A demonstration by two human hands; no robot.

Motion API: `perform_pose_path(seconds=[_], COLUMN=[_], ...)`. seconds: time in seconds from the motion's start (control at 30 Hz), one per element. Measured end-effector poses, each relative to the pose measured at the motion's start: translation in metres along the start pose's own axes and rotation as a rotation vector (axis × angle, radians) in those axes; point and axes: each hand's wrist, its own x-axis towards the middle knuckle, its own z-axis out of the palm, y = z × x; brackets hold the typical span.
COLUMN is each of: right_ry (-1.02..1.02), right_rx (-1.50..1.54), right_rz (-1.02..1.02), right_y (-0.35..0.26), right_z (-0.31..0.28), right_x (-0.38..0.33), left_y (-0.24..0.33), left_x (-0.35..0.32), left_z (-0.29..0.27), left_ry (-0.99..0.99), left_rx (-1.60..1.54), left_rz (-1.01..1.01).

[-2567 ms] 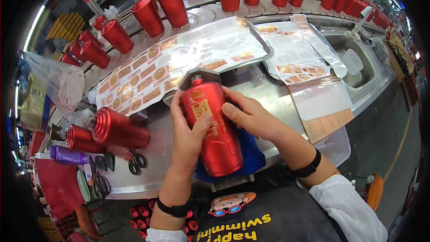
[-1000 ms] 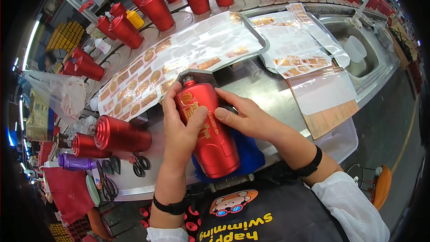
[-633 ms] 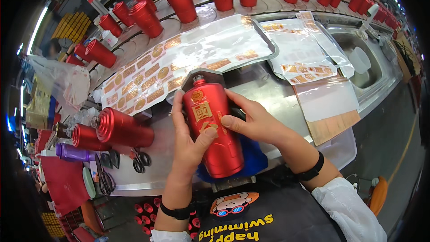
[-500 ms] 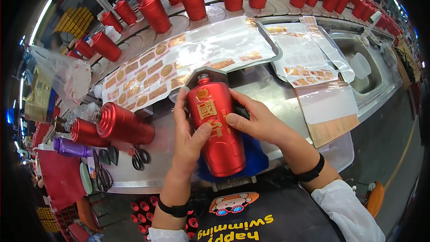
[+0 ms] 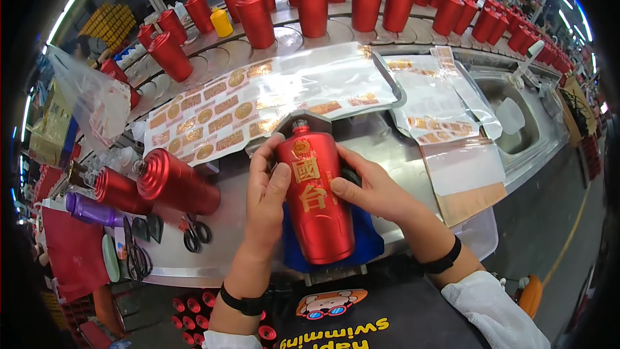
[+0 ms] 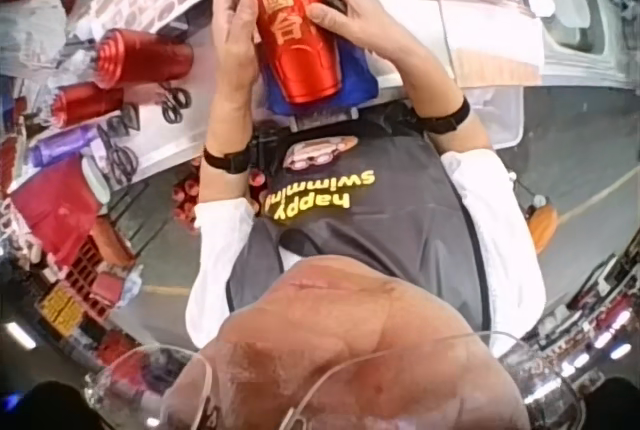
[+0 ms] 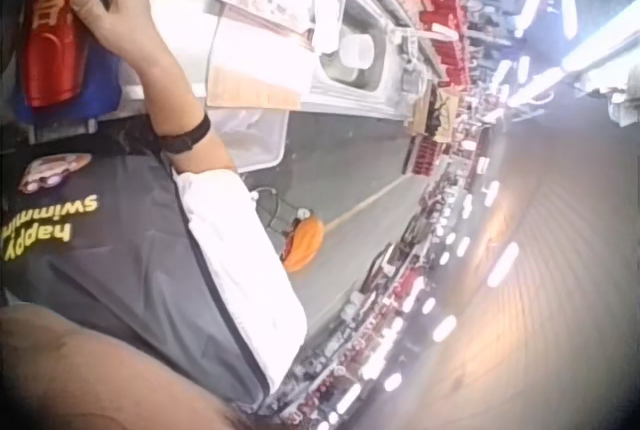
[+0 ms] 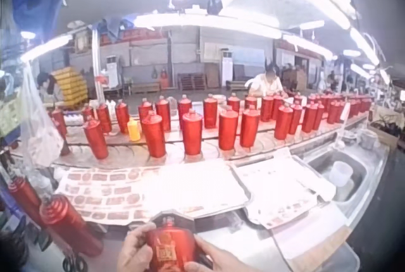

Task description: Applying and cleaning labels or branding on red cylindrical metal canisters.

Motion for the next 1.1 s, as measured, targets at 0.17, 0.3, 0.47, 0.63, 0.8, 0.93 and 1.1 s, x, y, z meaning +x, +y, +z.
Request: perform_pose_path(seconds=[0.17, 0.3, 0.47, 0.63, 0.8, 0.93, 1.1], right_ry=[0.046, 0.180, 0.058, -0.086, -0.177, -0.200, -0.191], right_rx=[0.062, 0.095, -0.278, -0.331, -0.348, -0.308, -0.361], right_rz=[0.034, -0.038, -0.052, -0.131, -0.137, -0.109, -0.099], right_y=[-0.013, -0.038, -0.064, -0.072, -0.073, -0.072, -0.072], right_z=[-0.005, -0.028, -0.056, -0.058, -0.058, -0.059, -0.061], right_x=[0.000, 0.008, 0.030, 0.045, 0.051, 0.052, 0.051], left_y=[0.002, 0.001, 0.002, 0.004, 0.004, 0.004, 0.002], left_x=[0.017, 0.024, 0.028, 0.031, 0.033, 0.031, 0.028], left_z=[0.006, 0.005, 0.002, 0.001, 0.002, -0.001, -0.002], left_ry=[0.041, 0.082, 0.081, 0.094, 0.102, 0.092, 0.057], left_rx=[0.039, -0.017, 0.002, 0.141, 0.202, 0.185, 0.194], left_rz=[-0.042, -0.056, -0.047, -0.042, -0.041, -0.060, 0.025])
